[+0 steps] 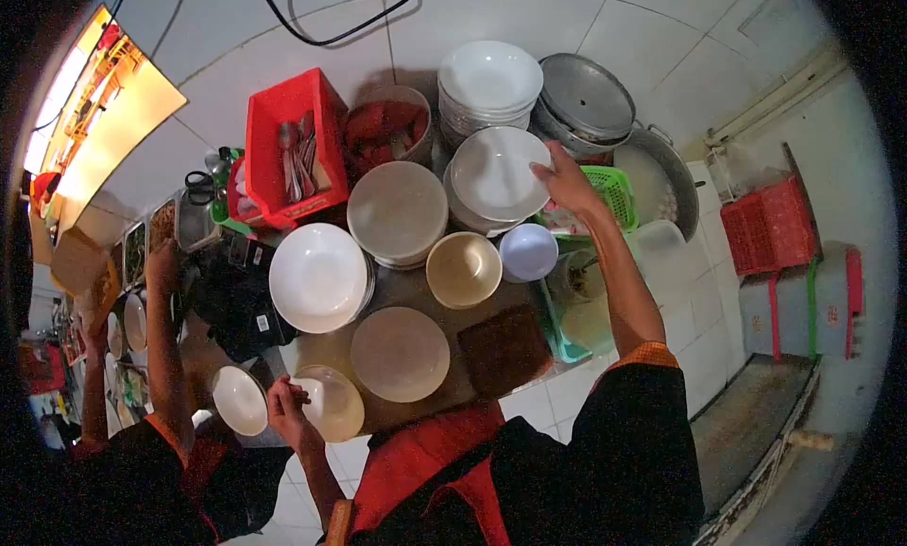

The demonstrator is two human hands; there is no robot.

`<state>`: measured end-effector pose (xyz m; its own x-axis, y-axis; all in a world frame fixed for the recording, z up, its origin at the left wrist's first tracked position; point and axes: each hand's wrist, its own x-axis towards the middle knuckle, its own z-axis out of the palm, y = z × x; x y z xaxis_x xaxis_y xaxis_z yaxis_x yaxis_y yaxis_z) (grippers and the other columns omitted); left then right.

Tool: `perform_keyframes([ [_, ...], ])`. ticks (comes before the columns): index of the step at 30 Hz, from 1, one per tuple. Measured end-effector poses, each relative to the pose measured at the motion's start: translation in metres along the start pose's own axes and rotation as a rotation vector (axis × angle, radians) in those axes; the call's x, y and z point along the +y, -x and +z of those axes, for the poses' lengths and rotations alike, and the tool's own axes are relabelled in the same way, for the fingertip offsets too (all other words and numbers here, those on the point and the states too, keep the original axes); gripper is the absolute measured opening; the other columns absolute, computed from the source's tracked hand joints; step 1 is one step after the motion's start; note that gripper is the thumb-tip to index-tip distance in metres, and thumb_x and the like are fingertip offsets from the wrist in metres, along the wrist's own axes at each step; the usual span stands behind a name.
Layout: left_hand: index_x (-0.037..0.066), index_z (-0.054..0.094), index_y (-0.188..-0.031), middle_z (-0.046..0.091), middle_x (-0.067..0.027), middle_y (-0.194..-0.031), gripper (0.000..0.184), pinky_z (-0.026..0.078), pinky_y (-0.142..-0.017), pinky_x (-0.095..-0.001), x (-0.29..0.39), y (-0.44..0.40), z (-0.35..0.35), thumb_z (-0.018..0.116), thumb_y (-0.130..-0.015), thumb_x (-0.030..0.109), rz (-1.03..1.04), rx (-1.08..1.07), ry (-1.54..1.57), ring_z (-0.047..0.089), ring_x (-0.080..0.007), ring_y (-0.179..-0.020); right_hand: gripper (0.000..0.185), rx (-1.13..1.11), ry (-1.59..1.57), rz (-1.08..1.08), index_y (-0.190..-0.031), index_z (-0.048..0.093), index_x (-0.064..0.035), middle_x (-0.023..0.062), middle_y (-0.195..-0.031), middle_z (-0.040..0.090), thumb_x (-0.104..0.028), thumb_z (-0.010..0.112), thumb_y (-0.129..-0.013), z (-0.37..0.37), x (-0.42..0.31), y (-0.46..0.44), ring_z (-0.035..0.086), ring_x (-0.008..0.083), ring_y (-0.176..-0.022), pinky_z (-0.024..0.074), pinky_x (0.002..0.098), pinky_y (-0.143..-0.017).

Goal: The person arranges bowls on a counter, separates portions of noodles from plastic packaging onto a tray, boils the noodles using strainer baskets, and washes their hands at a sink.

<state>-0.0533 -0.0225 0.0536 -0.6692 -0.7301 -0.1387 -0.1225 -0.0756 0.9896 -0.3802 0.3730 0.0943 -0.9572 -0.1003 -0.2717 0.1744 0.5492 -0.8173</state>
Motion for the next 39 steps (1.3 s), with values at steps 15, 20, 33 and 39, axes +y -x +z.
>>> perform_keyframes([
  [15, 0.002, 0.045, -0.100, 0.046, -0.0074, -0.095, 0.028, 0.039, -0.071, -0.0250, -0.078, -0.020, -0.133, 0.062, -0.085, 0.018, 0.152, 0.812, -0.552, 0.046, -0.0139, -0.076, 0.049, 0.064, 0.603, -0.324, -0.113, 0.055, 0.0026, 0.0168, -0.097, 0.063, -0.036, 0.062, -0.082, -0.010, 0.094, -0.069, 0.059, 0.0210, -0.085, 0.0464, 0.0342, -0.075],
  [20, 0.002, 0.041, -0.111, 0.054, -0.0139, -0.095, 0.049, 0.045, -0.053, -0.0301, -0.058, -0.044, -0.148, 0.064, -0.080, 0.032, -0.500, 0.594, 0.137, 0.055, -0.0187, -0.069, 0.029, 0.473, 0.592, -0.432, -0.100, 0.059, 0.0014, 0.0132, -0.091, 0.063, -0.023, 0.059, -0.085, 0.028, -0.015, 0.021, 0.059, 0.0196, -0.081, 0.0456, 0.0313, -0.076],
  [33, -0.010, 0.050, -0.109, 0.062, -0.0202, -0.088, 0.030, 0.050, -0.045, -0.0293, -0.095, -0.065, -0.177, 0.046, -0.085, 0.008, -0.390, 0.253, 0.360, 0.063, -0.0251, -0.064, 0.022, -0.721, 0.461, -0.929, -0.100, 0.062, -0.0102, 0.0112, -0.107, 0.059, -0.010, 0.058, -0.078, 0.404, -0.092, 0.163, 0.056, 0.0314, -0.093, 0.0457, 0.0412, -0.081],
  [39, -0.007, 0.048, -0.115, 0.062, -0.0156, -0.096, 0.034, 0.056, -0.051, -0.0286, -0.085, -0.031, -0.197, 0.049, -0.086, 0.011, -0.368, 0.030, 0.394, 0.065, -0.0216, -0.072, 0.021, -0.872, 0.569, -0.862, -0.099, 0.062, -0.0114, 0.0153, -0.093, 0.064, -0.011, 0.058, -0.078, 0.412, -0.099, 0.151, 0.061, 0.0335, -0.085, 0.0462, 0.0430, -0.078],
])
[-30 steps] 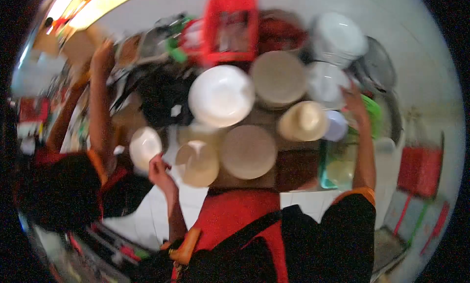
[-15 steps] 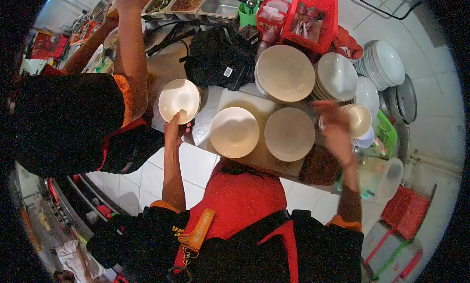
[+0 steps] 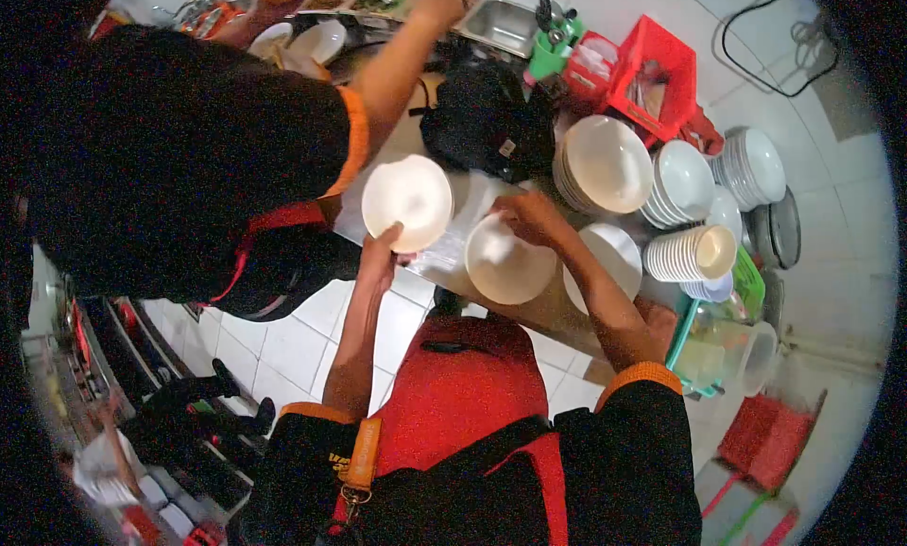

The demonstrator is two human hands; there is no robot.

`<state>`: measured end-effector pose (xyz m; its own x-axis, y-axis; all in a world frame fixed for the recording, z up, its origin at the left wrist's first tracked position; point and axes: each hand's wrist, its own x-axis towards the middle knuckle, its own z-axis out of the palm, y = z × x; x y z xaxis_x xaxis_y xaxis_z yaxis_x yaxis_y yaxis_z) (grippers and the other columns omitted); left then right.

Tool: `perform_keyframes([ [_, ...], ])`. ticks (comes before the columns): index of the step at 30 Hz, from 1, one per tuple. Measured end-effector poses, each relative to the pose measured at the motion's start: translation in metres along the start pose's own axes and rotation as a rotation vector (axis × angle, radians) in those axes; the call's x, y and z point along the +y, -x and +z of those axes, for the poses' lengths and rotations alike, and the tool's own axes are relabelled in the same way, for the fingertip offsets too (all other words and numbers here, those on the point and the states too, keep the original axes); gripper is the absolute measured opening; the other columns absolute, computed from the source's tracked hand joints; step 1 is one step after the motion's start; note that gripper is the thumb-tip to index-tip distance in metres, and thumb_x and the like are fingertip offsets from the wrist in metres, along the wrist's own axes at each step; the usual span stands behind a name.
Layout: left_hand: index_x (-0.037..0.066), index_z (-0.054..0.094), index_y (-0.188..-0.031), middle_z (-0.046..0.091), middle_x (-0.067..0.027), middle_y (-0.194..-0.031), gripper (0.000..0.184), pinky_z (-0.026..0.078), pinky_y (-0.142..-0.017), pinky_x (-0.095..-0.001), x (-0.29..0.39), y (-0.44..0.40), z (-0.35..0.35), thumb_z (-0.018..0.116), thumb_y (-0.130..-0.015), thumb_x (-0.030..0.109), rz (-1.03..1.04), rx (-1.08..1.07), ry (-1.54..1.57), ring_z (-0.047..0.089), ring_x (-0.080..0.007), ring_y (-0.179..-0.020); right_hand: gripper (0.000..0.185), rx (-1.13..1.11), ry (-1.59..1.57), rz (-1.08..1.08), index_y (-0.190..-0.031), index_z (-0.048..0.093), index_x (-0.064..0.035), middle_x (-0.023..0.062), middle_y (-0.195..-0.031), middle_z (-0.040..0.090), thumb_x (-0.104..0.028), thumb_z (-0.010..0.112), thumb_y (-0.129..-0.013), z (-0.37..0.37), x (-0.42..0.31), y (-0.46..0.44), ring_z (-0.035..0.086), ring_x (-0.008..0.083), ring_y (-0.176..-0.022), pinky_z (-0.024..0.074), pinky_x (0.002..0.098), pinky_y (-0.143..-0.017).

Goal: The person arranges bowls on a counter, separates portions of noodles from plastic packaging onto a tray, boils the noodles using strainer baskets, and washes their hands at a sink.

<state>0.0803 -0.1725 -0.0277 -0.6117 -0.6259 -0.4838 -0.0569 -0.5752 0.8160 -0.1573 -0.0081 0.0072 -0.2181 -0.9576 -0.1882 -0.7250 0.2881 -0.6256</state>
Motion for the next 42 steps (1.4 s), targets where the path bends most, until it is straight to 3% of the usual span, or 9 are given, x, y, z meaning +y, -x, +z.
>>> perform_keyframes([
  [9, -0.009, 0.049, -0.109, 0.063, -0.0173, -0.091, 0.034, 0.056, -0.055, -0.0270, -0.009, 0.100, -0.022, 0.055, -0.085, 0.014, -0.159, -0.030, 0.286, 0.065, -0.0227, -0.070, 0.023, -0.218, -0.054, -0.252, -0.101, 0.059, -0.0060, 0.0138, -0.097, 0.062, -0.016, 0.057, -0.081, 0.006, 0.024, -0.018, 0.058, 0.0329, -0.091, 0.0440, 0.0413, -0.081],
  [13, -0.005, 0.049, -0.110, 0.061, -0.0144, -0.096, 0.034, 0.056, -0.057, -0.0253, -0.039, 0.147, -0.047, 0.056, -0.081, 0.011, -0.150, 0.238, 0.423, 0.065, -0.0198, -0.073, 0.037, 0.038, 0.075, -0.295, -0.110, 0.057, -0.0028, 0.0181, -0.104, 0.060, -0.024, 0.062, -0.081, 0.015, 0.028, -0.003, 0.055, 0.0334, -0.099, 0.0419, 0.0408, -0.088],
  [17, -0.003, 0.036, -0.126, 0.058, -0.0125, -0.098, 0.051, 0.054, -0.054, -0.0305, -0.081, 0.197, -0.093, 0.057, -0.082, 0.012, -0.063, 0.324, 0.340, 0.061, -0.0180, -0.077, 0.040, -0.018, 0.001, -0.286, -0.111, 0.056, 0.0004, 0.0195, -0.108, 0.059, -0.024, 0.065, -0.079, 0.023, -0.046, 0.017, 0.055, 0.0317, -0.101, 0.0417, 0.0399, -0.089],
  [18, -0.002, 0.048, -0.114, 0.060, -0.0085, -0.082, 0.036, 0.044, -0.045, -0.0250, -0.067, 0.217, -0.087, 0.054, -0.083, 0.017, -0.015, 0.401, 0.317, 0.056, -0.0145, -0.061, 0.041, -0.068, -0.122, -0.224, -0.111, 0.055, 0.0005, 0.0194, -0.107, 0.059, -0.023, 0.065, -0.079, 0.029, -0.073, 0.019, 0.056, 0.0308, -0.100, 0.0421, 0.0395, -0.089],
  [22, 0.000, 0.034, -0.129, 0.056, -0.0117, -0.103, 0.051, 0.051, -0.062, -0.0304, -0.102, 0.249, -0.135, 0.053, -0.082, 0.011, 0.119, 0.479, 0.345, 0.057, -0.0195, -0.088, 0.033, -0.316, -0.382, -0.052, -0.110, 0.057, -0.0032, 0.0173, -0.104, 0.061, -0.022, 0.058, -0.083, 0.079, -0.194, 0.013, 0.058, 0.0254, -0.096, 0.0435, 0.0364, -0.085],
  [24, 0.001, 0.031, -0.130, 0.055, -0.0123, -0.104, 0.054, 0.051, -0.061, -0.0289, -0.108, 0.270, -0.160, 0.053, -0.082, 0.012, 0.100, 0.551, 0.354, 0.057, -0.0197, -0.088, 0.032, -0.333, -0.327, -0.150, -0.108, 0.057, -0.0036, 0.0165, -0.102, 0.062, -0.022, 0.056, -0.083, 0.118, -0.260, 0.005, 0.059, 0.0253, -0.095, 0.0437, 0.0358, -0.084],
  [29, 0.002, 0.035, -0.130, 0.051, -0.0114, -0.117, 0.045, 0.040, -0.092, -0.0308, -0.127, 0.305, -0.255, 0.048, -0.088, 0.013, 0.181, 0.637, 0.404, 0.049, -0.0212, -0.110, 0.032, -0.406, -0.323, -0.308, -0.110, 0.056, -0.0024, 0.0177, -0.102, 0.061, -0.019, 0.052, -0.083, 0.239, -0.372, -0.031, 0.059, 0.0286, -0.098, 0.0436, 0.0363, -0.084],
  [34, 0.003, 0.036, -0.131, 0.049, -0.0113, -0.123, 0.043, 0.040, -0.093, -0.0317, -0.061, 0.341, -0.341, 0.044, -0.091, 0.016, 0.169, 0.679, 0.529, 0.047, -0.0205, -0.113, 0.026, -0.442, -0.325, -0.449, -0.105, 0.058, -0.0001, 0.0143, -0.097, 0.063, -0.011, 0.055, -0.081, 0.318, -0.468, -0.069, 0.061, 0.0238, -0.091, 0.0459, 0.0335, -0.081],
  [42, 0.002, 0.038, -0.130, 0.050, -0.0119, -0.123, 0.041, 0.044, -0.089, -0.0329, -0.013, 0.305, -0.519, 0.040, -0.094, 0.021, 0.203, 0.632, 0.384, 0.051, -0.0182, -0.109, 0.027, -0.322, -0.184, -0.471, -0.104, 0.059, -0.0065, 0.0170, -0.095, 0.060, -0.019, 0.051, -0.082, 0.390, -0.579, -0.176, 0.058, 0.0341, -0.089, 0.0455, 0.0422, -0.079],
])
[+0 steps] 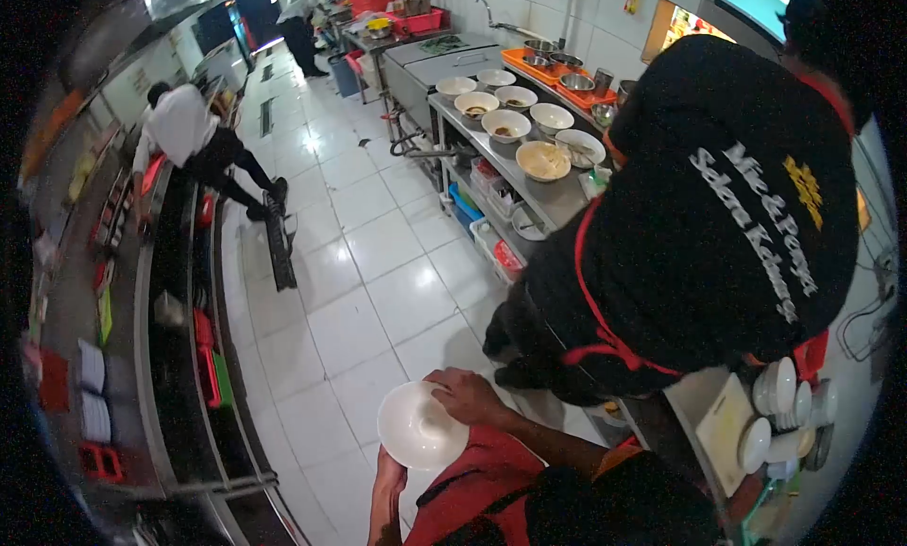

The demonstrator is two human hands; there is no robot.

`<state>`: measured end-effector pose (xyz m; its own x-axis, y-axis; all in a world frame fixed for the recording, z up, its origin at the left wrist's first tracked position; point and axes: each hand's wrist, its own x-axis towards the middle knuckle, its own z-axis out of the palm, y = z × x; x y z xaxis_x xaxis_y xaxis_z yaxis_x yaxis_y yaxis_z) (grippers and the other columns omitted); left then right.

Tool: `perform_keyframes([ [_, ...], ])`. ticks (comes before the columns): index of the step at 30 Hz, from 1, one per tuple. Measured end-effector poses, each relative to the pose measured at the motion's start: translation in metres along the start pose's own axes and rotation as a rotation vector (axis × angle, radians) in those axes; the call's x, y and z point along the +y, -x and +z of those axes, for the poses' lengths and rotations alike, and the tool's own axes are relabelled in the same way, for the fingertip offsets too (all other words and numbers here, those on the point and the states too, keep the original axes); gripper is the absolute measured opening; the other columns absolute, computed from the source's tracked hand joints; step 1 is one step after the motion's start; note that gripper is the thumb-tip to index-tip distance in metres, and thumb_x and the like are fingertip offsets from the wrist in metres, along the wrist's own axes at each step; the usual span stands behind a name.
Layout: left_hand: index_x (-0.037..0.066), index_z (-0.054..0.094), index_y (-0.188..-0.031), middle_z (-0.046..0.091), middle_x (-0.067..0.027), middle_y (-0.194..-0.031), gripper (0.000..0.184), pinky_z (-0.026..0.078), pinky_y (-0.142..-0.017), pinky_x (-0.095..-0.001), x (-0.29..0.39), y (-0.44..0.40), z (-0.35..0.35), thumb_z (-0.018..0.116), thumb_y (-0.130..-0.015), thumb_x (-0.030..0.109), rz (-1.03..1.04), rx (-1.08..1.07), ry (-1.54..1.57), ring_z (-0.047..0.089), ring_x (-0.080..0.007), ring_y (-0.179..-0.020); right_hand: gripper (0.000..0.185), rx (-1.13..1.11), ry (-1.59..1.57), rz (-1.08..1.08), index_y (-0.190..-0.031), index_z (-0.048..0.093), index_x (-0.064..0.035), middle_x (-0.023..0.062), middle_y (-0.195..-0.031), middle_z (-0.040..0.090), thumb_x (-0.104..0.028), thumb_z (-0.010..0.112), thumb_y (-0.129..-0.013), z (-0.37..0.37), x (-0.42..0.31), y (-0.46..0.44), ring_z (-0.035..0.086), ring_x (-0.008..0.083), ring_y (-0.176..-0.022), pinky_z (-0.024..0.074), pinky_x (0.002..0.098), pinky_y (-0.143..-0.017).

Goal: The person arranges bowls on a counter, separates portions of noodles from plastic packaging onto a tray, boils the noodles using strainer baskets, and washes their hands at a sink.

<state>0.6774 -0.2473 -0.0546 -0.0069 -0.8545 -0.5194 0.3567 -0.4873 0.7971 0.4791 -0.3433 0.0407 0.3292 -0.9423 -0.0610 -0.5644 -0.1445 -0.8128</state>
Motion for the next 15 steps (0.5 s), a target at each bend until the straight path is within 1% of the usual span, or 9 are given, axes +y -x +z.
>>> perform_keyframes([
  [2, 0.001, 0.040, -0.128, 0.053, -0.0114, -0.120, 0.041, 0.045, -0.088, -0.0330, 0.037, -0.030, -0.007, 0.042, -0.094, 0.022, -0.024, -0.021, -0.017, 0.053, -0.0187, -0.106, 0.026, 0.009, 0.001, -0.013, -0.104, 0.059, -0.0087, 0.0158, -0.094, 0.060, -0.021, 0.051, -0.082, 0.008, 0.001, -0.048, 0.057, 0.0334, -0.090, 0.0449, 0.0431, -0.079],
  [4, 0.000, 0.042, -0.126, 0.055, -0.0110, -0.116, 0.042, 0.046, -0.086, -0.0327, 0.066, -0.073, -0.015, 0.046, -0.092, 0.024, -0.022, 0.000, 0.015, 0.055, -0.0192, -0.102, 0.024, 0.044, 0.016, -0.064, -0.098, 0.062, -0.0068, 0.0140, -0.085, 0.060, -0.021, 0.056, -0.080, 0.010, -0.002, -0.102, 0.059, 0.0313, -0.079, 0.0459, 0.0399, -0.071],
  [6, -0.001, 0.042, -0.126, 0.052, -0.0119, -0.120, 0.039, 0.044, -0.089, -0.0323, 0.103, -0.108, -0.024, 0.047, -0.091, 0.017, -0.098, 0.053, 0.045, 0.053, -0.0201, -0.106, 0.022, 0.064, -0.024, -0.072, -0.096, 0.062, -0.0070, 0.0135, -0.082, 0.059, -0.021, 0.057, -0.080, 0.004, -0.007, -0.154, 0.059, 0.0309, -0.076, 0.0459, 0.0395, -0.069],
  [8, -0.001, 0.044, -0.125, 0.053, -0.0119, -0.119, 0.041, 0.045, -0.087, -0.0322, 0.143, -0.137, -0.026, 0.049, -0.090, 0.021, -0.116, 0.052, -0.123, 0.054, -0.0206, -0.104, 0.019, 0.071, -0.068, -0.075, -0.091, 0.062, -0.0072, 0.0127, -0.077, 0.058, -0.021, 0.059, -0.079, -0.002, -0.012, -0.199, 0.058, 0.0299, -0.071, 0.0458, 0.0389, -0.065],
  [10, 0.000, 0.045, -0.124, 0.054, -0.0116, -0.117, 0.040, 0.046, -0.084, -0.0320, 0.176, -0.177, -0.027, 0.050, -0.090, 0.021, -0.043, 0.014, -0.201, 0.055, -0.0205, -0.102, 0.018, 0.093, -0.068, -0.062, -0.090, 0.062, -0.0070, 0.0124, -0.077, 0.057, -0.020, 0.060, -0.078, -0.013, -0.018, -0.248, 0.058, 0.0292, -0.070, 0.0458, 0.0387, -0.064],
  [11, -0.001, 0.047, -0.122, 0.056, -0.0112, -0.115, 0.039, 0.046, -0.083, -0.0316, 0.184, -0.199, -0.034, 0.050, -0.089, 0.020, -0.039, -0.031, 0.027, 0.055, -0.0199, -0.101, 0.017, 0.100, -0.064, -0.058, -0.088, 0.061, -0.0068, 0.0121, -0.076, 0.057, -0.020, 0.061, -0.077, -0.018, -0.020, -0.271, 0.058, 0.0285, -0.069, 0.0458, 0.0385, -0.064],
  [12, -0.001, 0.047, -0.122, 0.056, -0.0112, -0.115, 0.039, 0.046, -0.083, -0.0316, 0.191, -0.225, -0.041, 0.050, -0.089, 0.020, -0.055, -0.040, 0.020, 0.055, -0.0199, -0.101, 0.017, 0.107, -0.067, -0.040, -0.088, 0.061, -0.0068, 0.0121, -0.076, 0.057, -0.020, 0.061, -0.077, -0.025, -0.021, -0.294, 0.058, 0.0285, -0.069, 0.0458, 0.0385, -0.064],
  [14, -0.002, 0.049, -0.120, 0.057, -0.0115, -0.113, 0.037, 0.046, -0.083, -0.0313, 0.208, -0.278, -0.054, 0.049, -0.089, 0.019, 0.004, -0.059, -0.335, 0.056, -0.0193, -0.100, 0.017, 0.067, -0.073, 0.006, -0.088, 0.060, -0.0060, 0.0122, -0.083, 0.060, -0.020, 0.061, -0.077, -0.041, -0.022, -0.343, 0.060, 0.0298, -0.078, 0.0469, 0.0409, -0.071],
  [15, -0.002, 0.050, -0.119, 0.057, -0.0116, -0.113, 0.035, 0.046, -0.084, -0.0306, 0.247, -0.294, -0.028, 0.048, -0.090, 0.018, -0.128, -0.037, -0.193, 0.056, -0.0196, -0.101, 0.019, 0.101, -0.039, -0.004, -0.087, 0.060, -0.0054, 0.0127, -0.082, 0.059, -0.020, 0.062, -0.076, -0.049, -0.019, -0.365, 0.060, 0.0297, -0.075, 0.0473, 0.0406, -0.070],
])
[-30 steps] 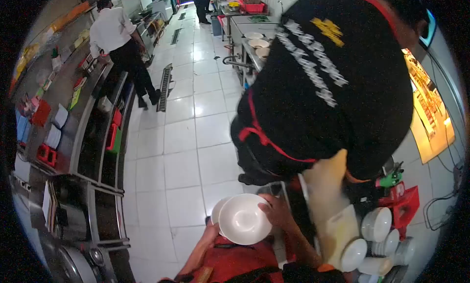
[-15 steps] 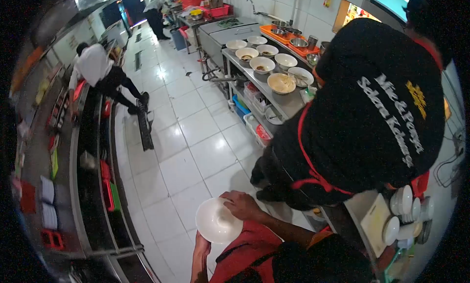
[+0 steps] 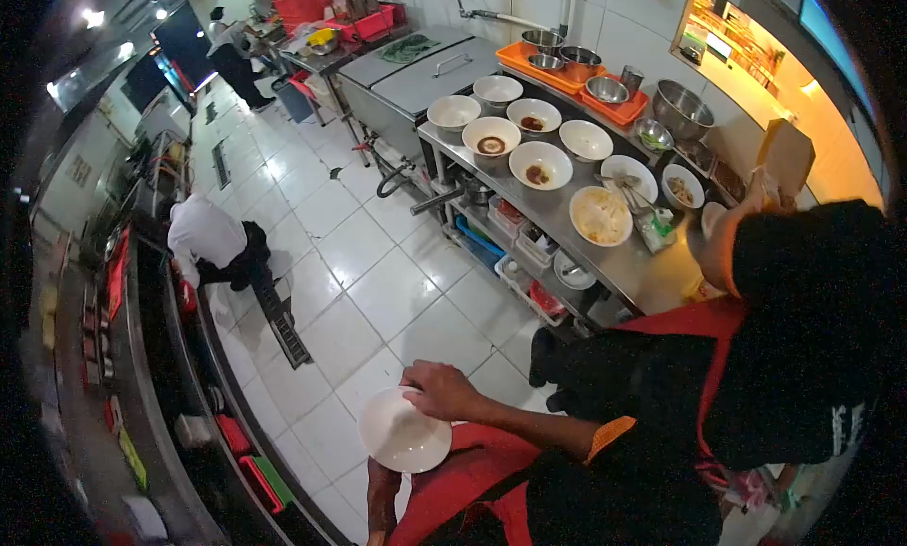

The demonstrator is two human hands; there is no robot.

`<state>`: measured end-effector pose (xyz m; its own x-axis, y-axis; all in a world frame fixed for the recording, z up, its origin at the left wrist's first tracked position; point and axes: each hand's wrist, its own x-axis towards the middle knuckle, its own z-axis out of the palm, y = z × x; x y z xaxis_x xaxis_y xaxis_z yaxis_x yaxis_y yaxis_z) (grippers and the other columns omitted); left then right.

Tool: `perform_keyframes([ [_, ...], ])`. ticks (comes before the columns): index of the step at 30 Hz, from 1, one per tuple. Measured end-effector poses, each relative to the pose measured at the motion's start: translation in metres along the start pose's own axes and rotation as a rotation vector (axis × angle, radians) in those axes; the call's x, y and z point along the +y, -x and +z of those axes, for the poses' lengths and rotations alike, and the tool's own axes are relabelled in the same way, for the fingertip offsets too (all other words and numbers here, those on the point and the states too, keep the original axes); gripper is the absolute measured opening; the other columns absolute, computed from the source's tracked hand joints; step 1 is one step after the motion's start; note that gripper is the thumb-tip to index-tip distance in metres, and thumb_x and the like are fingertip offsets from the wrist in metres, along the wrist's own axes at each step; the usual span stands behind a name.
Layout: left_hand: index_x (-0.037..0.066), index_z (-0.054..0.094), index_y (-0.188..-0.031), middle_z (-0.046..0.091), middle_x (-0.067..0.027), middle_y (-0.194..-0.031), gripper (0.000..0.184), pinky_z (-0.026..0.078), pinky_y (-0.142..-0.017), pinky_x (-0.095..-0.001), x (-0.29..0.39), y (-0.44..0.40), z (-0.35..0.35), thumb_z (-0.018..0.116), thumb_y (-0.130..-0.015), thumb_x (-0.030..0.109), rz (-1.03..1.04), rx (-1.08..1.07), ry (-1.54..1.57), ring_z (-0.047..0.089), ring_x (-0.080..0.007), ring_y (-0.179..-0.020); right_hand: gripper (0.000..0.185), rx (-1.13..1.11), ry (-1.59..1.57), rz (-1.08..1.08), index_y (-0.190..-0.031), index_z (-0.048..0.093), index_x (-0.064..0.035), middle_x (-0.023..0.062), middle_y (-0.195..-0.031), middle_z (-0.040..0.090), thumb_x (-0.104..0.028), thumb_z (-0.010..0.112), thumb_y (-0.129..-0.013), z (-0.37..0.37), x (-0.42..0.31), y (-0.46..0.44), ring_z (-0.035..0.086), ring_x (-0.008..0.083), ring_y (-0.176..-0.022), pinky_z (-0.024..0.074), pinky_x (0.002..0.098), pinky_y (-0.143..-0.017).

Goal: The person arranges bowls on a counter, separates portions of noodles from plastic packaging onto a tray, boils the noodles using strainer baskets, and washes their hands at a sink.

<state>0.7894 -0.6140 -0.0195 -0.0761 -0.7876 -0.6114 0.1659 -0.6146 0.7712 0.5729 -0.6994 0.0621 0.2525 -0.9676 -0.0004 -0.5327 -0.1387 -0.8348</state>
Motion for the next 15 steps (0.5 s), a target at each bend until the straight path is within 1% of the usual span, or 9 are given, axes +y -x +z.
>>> perform_keyframes([
  [1, -0.002, 0.050, -0.119, 0.057, -0.0116, -0.113, 0.035, 0.046, -0.084, -0.0306, 0.016, -0.025, -0.003, 0.048, -0.090, 0.018, -0.021, -0.008, -0.013, 0.056, -0.0196, -0.101, 0.019, 0.006, -0.008, 0.023, -0.087, 0.060, -0.0054, 0.0127, -0.082, 0.059, -0.020, 0.062, -0.076, -0.001, 0.006, -0.022, 0.060, 0.0297, -0.075, 0.0473, 0.0406, -0.070],
  [3, -0.002, 0.049, -0.119, 0.057, -0.0113, -0.113, 0.034, 0.046, -0.083, -0.0302, 0.039, -0.081, -0.016, 0.045, -0.091, 0.017, 0.158, -0.154, -0.193, 0.056, -0.0196, -0.100, 0.016, 0.155, -0.042, -0.013, -0.084, 0.061, -0.0053, 0.0114, -0.074, 0.056, -0.019, 0.062, -0.075, -0.004, 0.020, -0.068, 0.057, 0.0265, -0.065, 0.0450, 0.0373, -0.060],
  [8, -0.001, 0.048, -0.120, 0.056, -0.0113, -0.114, 0.035, 0.047, -0.084, -0.0303, 0.133, -0.197, -0.012, 0.044, -0.091, 0.018, 0.000, -0.272, -0.032, 0.056, -0.0190, -0.101, 0.020, 0.229, -0.114, 0.151, -0.087, 0.061, -0.0035, 0.0046, -0.065, 0.051, -0.020, 0.067, -0.076, -0.042, 0.029, -0.166, 0.049, 0.0118, -0.057, 0.0418, 0.0243, -0.055],
  [9, -0.001, 0.047, -0.121, 0.056, -0.0115, -0.114, 0.035, 0.047, -0.084, -0.0303, 0.152, -0.218, -0.012, 0.045, -0.091, 0.018, -0.014, -0.304, -0.014, 0.056, -0.0188, -0.101, 0.020, 0.242, -0.121, 0.173, -0.087, 0.061, -0.0035, 0.0046, -0.065, 0.051, -0.020, 0.067, -0.076, -0.049, 0.032, -0.184, 0.049, 0.0118, -0.057, 0.0418, 0.0243, -0.055],
  [11, -0.001, 0.047, -0.121, 0.056, -0.0116, -0.114, 0.035, 0.047, -0.084, -0.0306, 0.185, -0.262, -0.013, 0.046, -0.090, 0.015, -0.086, -0.324, -0.040, 0.056, -0.0191, -0.100, 0.022, 0.262, -0.383, 0.317, -0.087, 0.061, -0.0037, 0.0033, -0.069, 0.054, -0.025, 0.064, -0.081, -0.064, 0.041, -0.220, 0.050, 0.0118, -0.059, 0.0421, 0.0278, -0.055],
  [12, -0.001, 0.046, -0.122, 0.056, -0.0116, -0.115, 0.035, 0.047, -0.084, -0.0309, 0.202, -0.283, -0.013, 0.047, -0.090, 0.014, -0.059, -0.355, -0.175, 0.056, -0.0191, -0.100, 0.025, 0.326, -0.486, 0.313, -0.092, 0.059, -0.0045, 0.0024, -0.070, 0.055, -0.029, 0.057, -0.087, -0.071, 0.054, -0.239, 0.052, 0.0095, -0.062, 0.0434, 0.0267, -0.056],
  [13, -0.001, 0.046, -0.122, 0.056, -0.0117, -0.115, 0.036, 0.047, -0.084, -0.0313, 0.217, -0.304, -0.009, 0.048, -0.089, 0.012, -0.030, -0.386, -0.310, 0.056, -0.0192, -0.100, 0.025, 0.346, -0.500, 0.329, -0.092, 0.059, -0.0045, 0.0024, -0.070, 0.055, -0.029, 0.057, -0.087, -0.081, 0.068, -0.259, 0.052, 0.0095, -0.062, 0.0434, 0.0267, -0.056],
  [14, -0.001, 0.048, -0.120, 0.058, -0.0119, -0.112, 0.034, 0.049, -0.080, -0.0311, 0.230, -0.321, -0.003, 0.049, -0.088, 0.011, -0.072, -0.334, -0.136, 0.058, -0.0193, -0.097, 0.027, 0.443, -0.768, 0.407, -0.098, 0.055, -0.0056, 0.0046, -0.073, 0.056, -0.031, 0.054, -0.089, -0.095, 0.082, -0.282, 0.054, 0.0110, -0.064, 0.0446, 0.0271, -0.057],
  [15, -0.001, 0.048, -0.120, 0.058, -0.0119, -0.112, 0.034, 0.049, -0.080, -0.0311, 0.246, -0.335, 0.001, 0.049, -0.088, 0.011, -0.086, -0.337, -0.155, 0.058, -0.0193, -0.097, 0.029, 0.536, -1.038, 0.480, -0.104, 0.052, -0.0066, 0.0067, -0.077, 0.058, -0.032, 0.050, -0.091, -0.108, 0.097, -0.303, 0.056, 0.0124, -0.065, 0.0458, 0.0274, -0.059],
])
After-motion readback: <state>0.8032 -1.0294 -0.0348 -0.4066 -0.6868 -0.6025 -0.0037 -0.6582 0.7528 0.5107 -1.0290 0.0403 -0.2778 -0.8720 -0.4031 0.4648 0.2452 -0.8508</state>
